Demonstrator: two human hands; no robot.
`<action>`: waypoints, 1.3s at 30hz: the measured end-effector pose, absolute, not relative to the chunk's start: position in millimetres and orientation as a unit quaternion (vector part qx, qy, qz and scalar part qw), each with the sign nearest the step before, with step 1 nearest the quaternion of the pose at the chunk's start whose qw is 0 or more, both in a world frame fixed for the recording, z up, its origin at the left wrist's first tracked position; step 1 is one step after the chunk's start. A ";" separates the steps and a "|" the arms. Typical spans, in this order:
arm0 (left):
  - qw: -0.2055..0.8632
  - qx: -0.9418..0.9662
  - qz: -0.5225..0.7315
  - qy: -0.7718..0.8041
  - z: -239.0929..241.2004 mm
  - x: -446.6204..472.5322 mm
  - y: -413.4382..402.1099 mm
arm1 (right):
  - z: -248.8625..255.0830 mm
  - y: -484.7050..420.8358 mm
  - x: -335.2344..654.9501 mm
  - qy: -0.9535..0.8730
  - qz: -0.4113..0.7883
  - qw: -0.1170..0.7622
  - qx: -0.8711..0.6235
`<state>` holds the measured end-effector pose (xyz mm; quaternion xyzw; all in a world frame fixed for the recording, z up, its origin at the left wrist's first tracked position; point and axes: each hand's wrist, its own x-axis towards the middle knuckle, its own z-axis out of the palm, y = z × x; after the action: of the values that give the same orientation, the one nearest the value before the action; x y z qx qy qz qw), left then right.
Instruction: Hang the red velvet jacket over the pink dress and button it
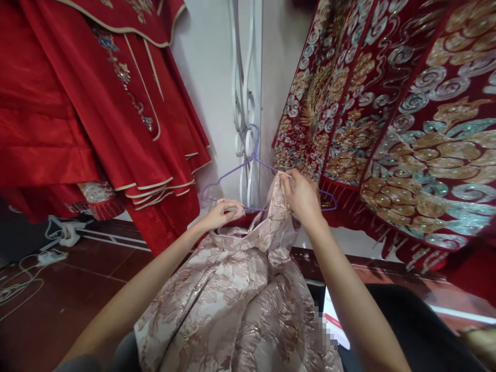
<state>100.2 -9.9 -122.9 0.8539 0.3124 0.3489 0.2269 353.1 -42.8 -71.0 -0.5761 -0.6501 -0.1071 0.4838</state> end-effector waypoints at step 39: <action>0.074 0.775 0.442 0.446 -84.4 57.6 32.4 | -93.2 -42.4 428.8 -0.703 -0.019 0.423 -0.571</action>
<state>57.6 32.4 -84.4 0.7747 0.4457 0.4423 0.0744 428.8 -42.4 -93.2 -0.5713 -0.7032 -0.0187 0.4229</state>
